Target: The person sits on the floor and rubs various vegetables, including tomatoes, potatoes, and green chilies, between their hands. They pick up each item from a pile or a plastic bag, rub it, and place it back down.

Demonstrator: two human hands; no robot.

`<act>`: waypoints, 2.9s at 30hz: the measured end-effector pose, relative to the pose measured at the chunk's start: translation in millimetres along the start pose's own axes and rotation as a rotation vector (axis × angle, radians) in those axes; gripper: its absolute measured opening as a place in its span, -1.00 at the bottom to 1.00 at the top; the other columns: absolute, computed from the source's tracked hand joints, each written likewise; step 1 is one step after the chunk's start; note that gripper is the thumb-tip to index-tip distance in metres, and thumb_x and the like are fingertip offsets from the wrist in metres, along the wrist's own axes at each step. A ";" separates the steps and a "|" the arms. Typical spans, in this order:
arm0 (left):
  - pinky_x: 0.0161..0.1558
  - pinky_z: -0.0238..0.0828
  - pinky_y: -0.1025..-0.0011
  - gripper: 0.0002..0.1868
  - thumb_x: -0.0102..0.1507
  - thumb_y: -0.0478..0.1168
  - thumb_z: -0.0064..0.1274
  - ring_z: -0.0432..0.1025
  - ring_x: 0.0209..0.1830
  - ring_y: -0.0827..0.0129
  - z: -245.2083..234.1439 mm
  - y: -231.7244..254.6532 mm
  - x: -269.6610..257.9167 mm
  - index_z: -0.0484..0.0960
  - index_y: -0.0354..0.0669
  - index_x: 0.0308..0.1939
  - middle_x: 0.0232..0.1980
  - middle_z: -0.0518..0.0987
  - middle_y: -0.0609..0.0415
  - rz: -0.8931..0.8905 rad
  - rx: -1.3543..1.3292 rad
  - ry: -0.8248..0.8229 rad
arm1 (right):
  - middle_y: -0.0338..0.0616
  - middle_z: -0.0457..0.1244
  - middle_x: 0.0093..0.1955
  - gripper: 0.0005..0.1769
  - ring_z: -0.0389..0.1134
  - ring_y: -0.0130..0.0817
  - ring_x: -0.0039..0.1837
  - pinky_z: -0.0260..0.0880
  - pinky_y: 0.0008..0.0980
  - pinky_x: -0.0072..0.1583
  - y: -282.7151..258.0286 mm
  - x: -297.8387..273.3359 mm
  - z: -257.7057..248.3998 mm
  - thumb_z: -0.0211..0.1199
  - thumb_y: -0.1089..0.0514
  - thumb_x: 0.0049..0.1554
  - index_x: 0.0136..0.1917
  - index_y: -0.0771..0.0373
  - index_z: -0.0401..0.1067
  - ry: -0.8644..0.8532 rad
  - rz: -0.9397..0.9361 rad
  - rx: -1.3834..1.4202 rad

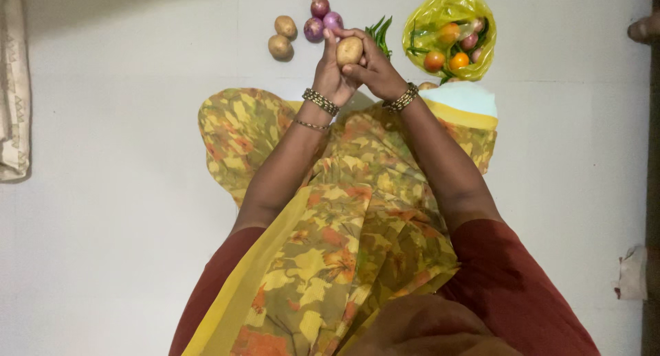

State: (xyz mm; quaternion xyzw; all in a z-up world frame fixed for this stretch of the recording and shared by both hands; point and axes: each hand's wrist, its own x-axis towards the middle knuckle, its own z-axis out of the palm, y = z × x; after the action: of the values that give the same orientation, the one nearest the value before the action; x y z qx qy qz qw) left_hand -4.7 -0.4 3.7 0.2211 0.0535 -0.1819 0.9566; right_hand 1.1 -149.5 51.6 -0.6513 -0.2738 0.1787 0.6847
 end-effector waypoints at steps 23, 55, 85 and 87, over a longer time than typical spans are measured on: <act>0.31 0.31 0.39 -0.30 0.46 0.23 -0.20 0.28 0.30 0.36 92.0 -25.2 -98.1 0.05 -0.19 0.42 0.27 0.30 -0.03 0.350 0.832 -0.093 | 0.05 0.14 0.53 -0.67 0.19 -0.13 0.56 0.20 -0.21 0.55 -79.3 -68.1 55.4 -0.06 0.03 0.47 0.37 0.25 0.27 0.342 -0.361 -0.359; -0.39 0.28 0.57 -0.55 0.36 0.05 -0.03 0.40 -0.35 0.53 60.5 -21.8 -72.3 0.23 0.00 0.21 -0.12 0.48 0.14 0.072 0.754 0.131 | 0.02 0.35 -0.07 -0.90 0.37 0.00 -0.03 0.38 -0.10 0.04 3.8 -206.5 -119.7 0.35 0.22 0.26 -0.04 0.27 0.46 0.739 0.417 -1.170; -0.33 0.47 0.40 -0.94 0.37 -0.37 0.00 0.44 -0.35 0.39 -133.7 -57.0 101.7 0.47 -0.29 -0.10 -0.25 0.50 0.08 0.124 0.082 0.067 | 0.06 0.27 0.28 -0.27 0.30 -0.18 0.29 0.33 -0.24 0.34 218.1 41.0 -32.4 -0.16 -0.29 0.36 0.38 0.40 0.29 0.618 0.071 0.025; -0.12 0.47 0.41 -0.82 0.34 -0.33 -0.03 0.46 -0.14 0.38 -138.6 -65.2 102.3 0.44 -0.15 0.02 -0.12 0.53 0.08 0.098 0.063 0.304 | 0.12 0.19 0.41 -0.30 0.20 -0.06 0.43 0.20 -0.15 0.45 204.1 38.0 -26.3 -0.22 -0.24 0.40 0.45 0.38 0.25 0.589 0.030 -0.337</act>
State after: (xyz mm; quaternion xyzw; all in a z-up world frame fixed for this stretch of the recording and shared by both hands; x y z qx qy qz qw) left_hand 63.0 -26.7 -165.6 0.2784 0.1809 -0.1011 0.9378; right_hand 69.9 -129.7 -145.1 -0.7828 -0.0805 -0.0547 0.6146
